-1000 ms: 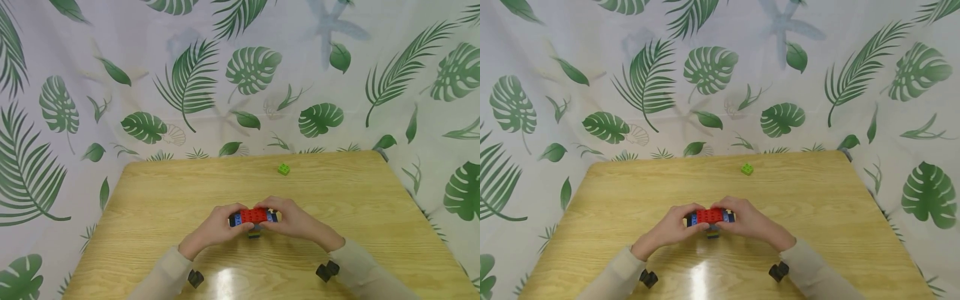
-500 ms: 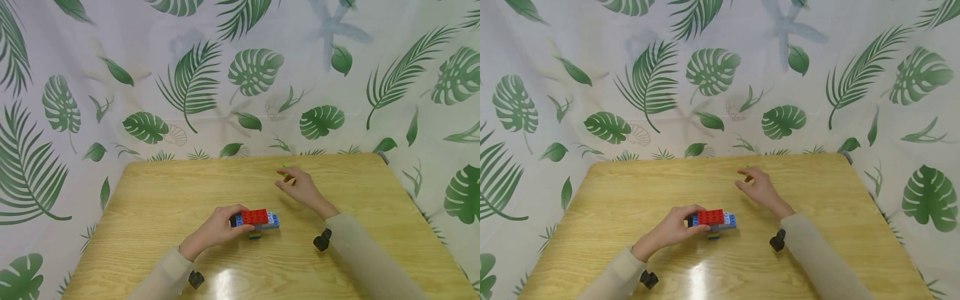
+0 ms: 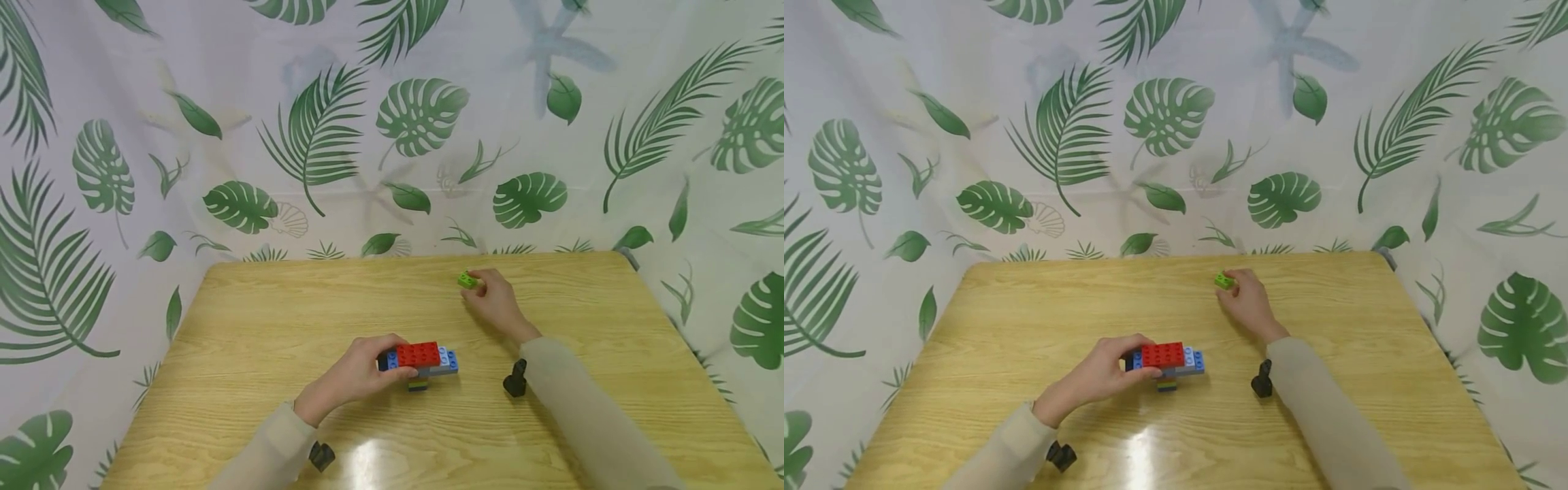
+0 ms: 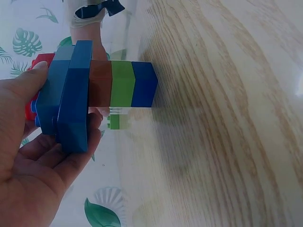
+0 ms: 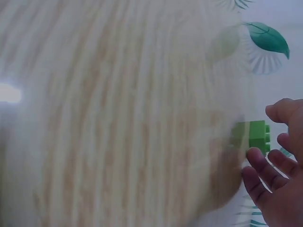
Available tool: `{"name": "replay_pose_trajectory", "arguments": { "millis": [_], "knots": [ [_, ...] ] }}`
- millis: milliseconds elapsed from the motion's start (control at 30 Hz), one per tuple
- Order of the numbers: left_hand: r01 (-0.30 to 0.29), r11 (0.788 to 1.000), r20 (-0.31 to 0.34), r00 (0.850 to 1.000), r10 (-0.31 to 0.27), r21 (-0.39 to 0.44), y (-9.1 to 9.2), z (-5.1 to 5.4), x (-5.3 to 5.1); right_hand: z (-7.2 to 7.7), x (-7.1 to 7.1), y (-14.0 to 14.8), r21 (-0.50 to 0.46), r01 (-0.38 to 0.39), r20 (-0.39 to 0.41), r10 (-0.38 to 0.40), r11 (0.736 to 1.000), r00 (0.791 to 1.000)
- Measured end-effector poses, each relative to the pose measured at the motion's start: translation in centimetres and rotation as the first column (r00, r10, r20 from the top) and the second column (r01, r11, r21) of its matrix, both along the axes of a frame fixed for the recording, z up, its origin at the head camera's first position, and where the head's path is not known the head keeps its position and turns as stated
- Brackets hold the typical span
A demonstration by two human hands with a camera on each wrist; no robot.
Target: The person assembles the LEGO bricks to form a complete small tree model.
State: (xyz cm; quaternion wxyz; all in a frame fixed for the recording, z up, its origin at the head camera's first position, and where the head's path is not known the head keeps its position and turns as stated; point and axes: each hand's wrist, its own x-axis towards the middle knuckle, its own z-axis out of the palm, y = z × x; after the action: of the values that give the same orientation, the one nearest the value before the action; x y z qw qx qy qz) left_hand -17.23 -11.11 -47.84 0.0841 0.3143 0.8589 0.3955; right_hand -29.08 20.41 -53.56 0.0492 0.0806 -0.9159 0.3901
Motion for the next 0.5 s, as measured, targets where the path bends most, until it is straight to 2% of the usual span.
{"name": "replay_pose_trajectory", "arguments": {
  "millis": [233,500],
  "knots": [
    [-0.004,1.000,0.004,1.000,0.004,-0.009,-0.1,0.2,0.1,-0.9,-0.8,-0.2,0.030,0.020,-0.015,-0.019,0.999,1.000],
    [0.002,1.000,-0.001,1.000,-0.002,-0.005,-0.1,0.1,0.1,-1.5,-1.8,-0.3,0.085,0.085,-0.032,-0.083,0.993,0.996]
  ]
}}
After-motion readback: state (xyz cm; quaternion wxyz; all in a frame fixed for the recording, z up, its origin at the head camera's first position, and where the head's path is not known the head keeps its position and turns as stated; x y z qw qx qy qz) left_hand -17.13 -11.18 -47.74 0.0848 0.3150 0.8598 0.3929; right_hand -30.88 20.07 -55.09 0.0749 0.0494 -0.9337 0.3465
